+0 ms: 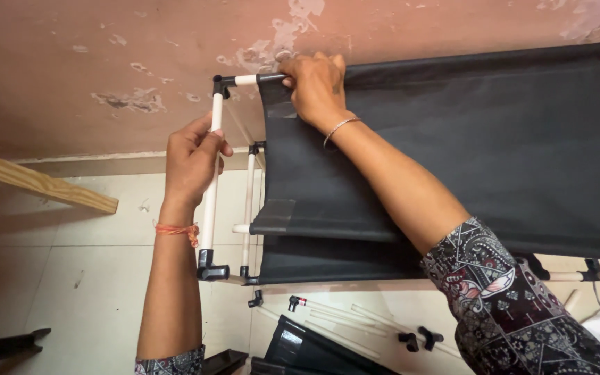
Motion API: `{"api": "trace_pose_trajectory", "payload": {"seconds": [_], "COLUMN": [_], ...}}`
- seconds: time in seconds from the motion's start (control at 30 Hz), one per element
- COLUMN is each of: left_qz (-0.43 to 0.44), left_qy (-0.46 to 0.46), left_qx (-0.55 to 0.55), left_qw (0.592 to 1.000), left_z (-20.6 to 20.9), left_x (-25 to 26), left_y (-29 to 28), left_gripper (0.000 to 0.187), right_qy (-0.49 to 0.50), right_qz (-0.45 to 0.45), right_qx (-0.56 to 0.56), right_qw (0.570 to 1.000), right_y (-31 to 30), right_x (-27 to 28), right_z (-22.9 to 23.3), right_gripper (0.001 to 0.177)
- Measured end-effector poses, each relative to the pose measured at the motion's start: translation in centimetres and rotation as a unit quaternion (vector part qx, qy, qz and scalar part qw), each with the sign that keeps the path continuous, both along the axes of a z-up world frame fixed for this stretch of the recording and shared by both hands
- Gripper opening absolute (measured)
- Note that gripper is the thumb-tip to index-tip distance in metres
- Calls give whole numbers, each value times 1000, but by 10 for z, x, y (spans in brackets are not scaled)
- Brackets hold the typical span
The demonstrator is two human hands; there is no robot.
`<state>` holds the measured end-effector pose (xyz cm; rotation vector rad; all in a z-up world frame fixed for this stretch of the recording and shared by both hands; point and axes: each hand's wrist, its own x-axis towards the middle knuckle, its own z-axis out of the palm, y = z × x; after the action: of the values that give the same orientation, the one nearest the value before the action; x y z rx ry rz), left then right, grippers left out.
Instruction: The person assembles a small furniture frame by inserting white plastic pipes into black corner connectors and attaching a black fabric sheet. They pick up pipes and connectors from the floor, connect them to form a rectangular frame, and secure the fabric to the frame.
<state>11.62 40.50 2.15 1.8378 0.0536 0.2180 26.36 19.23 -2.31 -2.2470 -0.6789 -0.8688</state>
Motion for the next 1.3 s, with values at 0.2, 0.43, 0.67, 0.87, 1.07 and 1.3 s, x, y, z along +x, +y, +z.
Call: {"api": "trace_pose_trajectory", "payload": {"seconds": [0.2,0.43,0.67,0.87,1.07,1.3], "left_qz": [5,-3,10,25,70,196], "left_qy": [-8,0,25,47,26,-180], "left_qx": [-2,-44,-52,-50,-93,48], "left_qw": [1000,999,998,997,993,963], "left_z": [-3,-2,-2,3,-10,-45], "left_x": [1,-4,-5,-28,-93,-179], "left_y": [-3,9,7,10,17,8], "left_gripper": [39,40,42,41,43,47], "right_qy": [18,24,28,-38,20,67], "right_qz": [-12,24,17,56,186,199], "right_qx": [-11,-51,-84,-125,-166,-183], "right_qw": [1000,998,996,990,968,961], "right_y": [1,7,5,3,-13,-28], "right_x": [-1,-5,-23,-90,-211,-266], "right_z": [1,9,29,52,59,51], "right_gripper": [17,21,35,47,53,59]}}
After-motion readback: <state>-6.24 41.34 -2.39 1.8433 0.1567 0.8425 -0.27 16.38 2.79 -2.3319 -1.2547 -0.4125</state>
